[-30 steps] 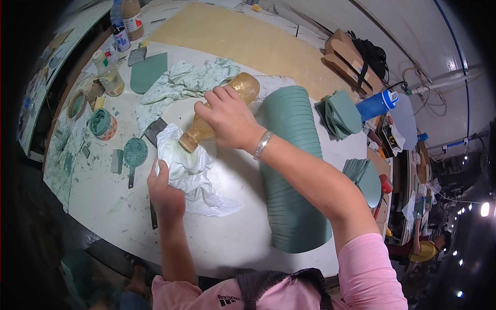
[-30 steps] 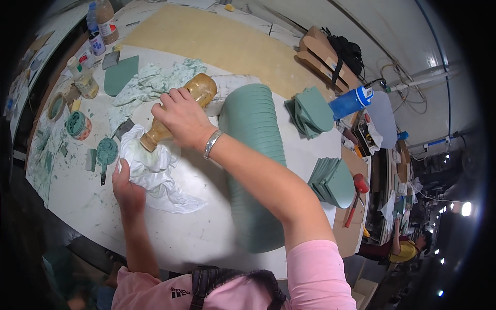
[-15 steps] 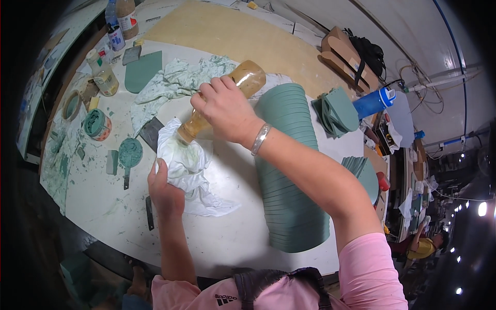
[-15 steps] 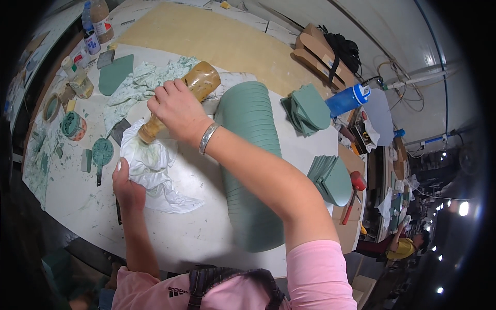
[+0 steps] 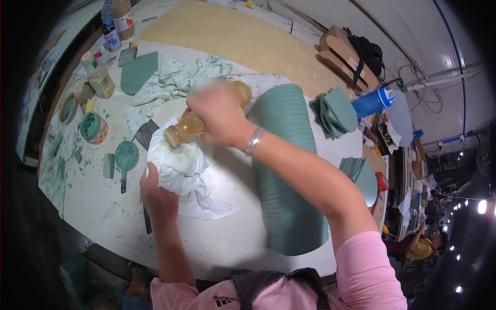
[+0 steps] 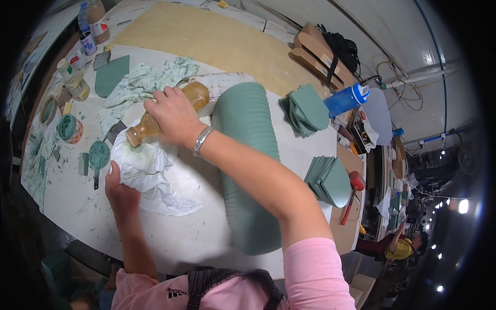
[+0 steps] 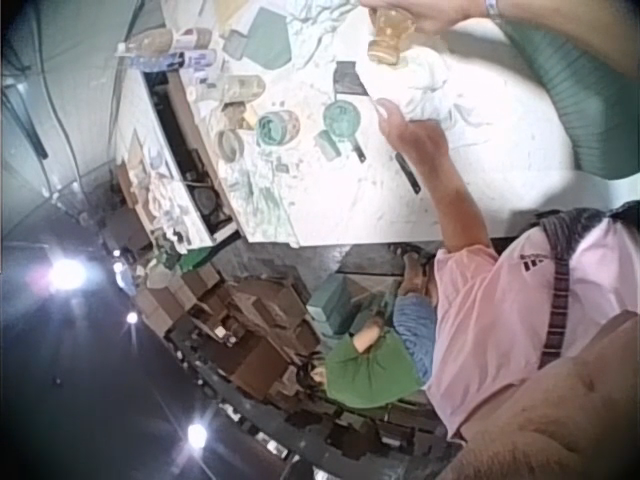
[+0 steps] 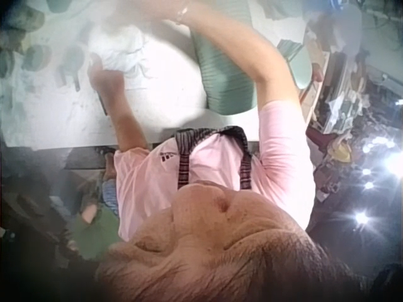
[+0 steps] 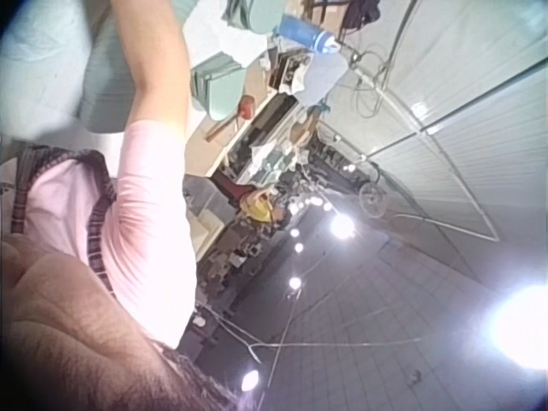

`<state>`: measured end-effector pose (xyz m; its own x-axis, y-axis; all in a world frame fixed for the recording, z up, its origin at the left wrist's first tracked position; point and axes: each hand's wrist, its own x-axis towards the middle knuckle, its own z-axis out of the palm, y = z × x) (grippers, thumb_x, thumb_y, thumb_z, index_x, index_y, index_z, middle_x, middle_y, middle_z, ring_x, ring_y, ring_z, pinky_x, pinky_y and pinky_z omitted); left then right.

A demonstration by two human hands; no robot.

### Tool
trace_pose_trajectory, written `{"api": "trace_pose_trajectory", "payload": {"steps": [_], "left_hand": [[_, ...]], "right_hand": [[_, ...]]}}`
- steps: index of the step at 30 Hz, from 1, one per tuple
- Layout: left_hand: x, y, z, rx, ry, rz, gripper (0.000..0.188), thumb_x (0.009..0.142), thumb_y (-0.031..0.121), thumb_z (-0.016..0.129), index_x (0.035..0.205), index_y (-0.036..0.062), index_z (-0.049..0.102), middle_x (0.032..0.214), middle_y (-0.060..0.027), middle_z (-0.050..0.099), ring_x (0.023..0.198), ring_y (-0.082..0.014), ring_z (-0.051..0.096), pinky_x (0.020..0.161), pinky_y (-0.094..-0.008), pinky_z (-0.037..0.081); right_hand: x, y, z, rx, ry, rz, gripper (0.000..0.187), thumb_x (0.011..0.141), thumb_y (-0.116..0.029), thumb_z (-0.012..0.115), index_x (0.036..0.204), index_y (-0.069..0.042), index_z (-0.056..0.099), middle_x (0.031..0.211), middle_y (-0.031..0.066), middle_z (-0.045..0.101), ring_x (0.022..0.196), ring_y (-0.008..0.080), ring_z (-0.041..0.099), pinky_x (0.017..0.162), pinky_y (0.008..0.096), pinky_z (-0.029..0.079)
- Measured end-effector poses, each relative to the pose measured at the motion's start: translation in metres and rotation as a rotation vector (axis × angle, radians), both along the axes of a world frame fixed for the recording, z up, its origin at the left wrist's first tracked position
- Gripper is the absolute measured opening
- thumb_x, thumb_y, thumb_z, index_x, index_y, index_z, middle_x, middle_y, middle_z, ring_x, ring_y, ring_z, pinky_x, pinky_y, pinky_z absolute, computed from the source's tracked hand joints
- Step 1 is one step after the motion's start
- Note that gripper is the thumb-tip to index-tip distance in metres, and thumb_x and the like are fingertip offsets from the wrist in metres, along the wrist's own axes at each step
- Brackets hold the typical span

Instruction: The person cleans a stack of green curved components using a cloth. They apply a liquid from a bottle onto the cloth several times and wipe the exterior surface and edges of the stacked items, occasionally removing a single piece to wipe it individually.

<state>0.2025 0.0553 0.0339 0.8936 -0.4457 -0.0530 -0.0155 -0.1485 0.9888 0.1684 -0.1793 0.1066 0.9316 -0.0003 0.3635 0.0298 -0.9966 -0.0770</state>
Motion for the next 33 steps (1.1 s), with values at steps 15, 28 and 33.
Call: {"api": "trace_pose_trajectory", "payload": {"steps": [15, 28, 33], "left_hand": [[-0.016, -0.008, 0.018, -0.584, 0.597, -0.048, 0.051, 0.105, 0.029, 0.052, 0.137, -0.0109, 0.049, 0.128, -0.0190, 0.060, 0.118, -0.0281, 0.061, 0.100, -0.0411, 0.050], [-0.070, -0.169, 0.023, -0.559, 0.437, -0.472, 0.040, 0.102, 0.012, 0.056, 0.136, -0.0107, 0.053, 0.135, -0.0169, 0.060, 0.125, -0.0222, 0.056, 0.106, -0.0333, 0.042], [-0.101, -0.194, -0.029, -0.358, -0.274, -0.334, 0.029, 0.094, 0.001, 0.063, 0.122, -0.0073, 0.064, 0.138, -0.0168, 0.059, 0.125, -0.0292, 0.056, 0.106, -0.0342, 0.041]], "right_hand": [[0.038, -0.013, -0.036, 1.135, -0.074, -0.275, 0.093, 0.058, -0.032, 0.095, 0.128, 0.008, 0.048, 0.120, 0.0276, 0.064, 0.116, 0.0366, 0.063, 0.102, 0.0390, 0.049], [-0.144, -0.138, -0.018, 0.519, -0.131, -0.491, 0.051, 0.095, -0.025, 0.063, 0.136, 0.003, 0.051, 0.138, 0.0226, 0.052, 0.130, 0.0396, 0.047, 0.113, 0.0410, 0.035], [-0.149, -0.124, -0.016, 0.558, -0.148, -0.507, 0.047, 0.093, -0.024, 0.064, 0.133, 0.000, 0.054, 0.138, 0.0208, 0.053, 0.131, 0.0394, 0.047, 0.112, 0.0419, 0.037]]}}
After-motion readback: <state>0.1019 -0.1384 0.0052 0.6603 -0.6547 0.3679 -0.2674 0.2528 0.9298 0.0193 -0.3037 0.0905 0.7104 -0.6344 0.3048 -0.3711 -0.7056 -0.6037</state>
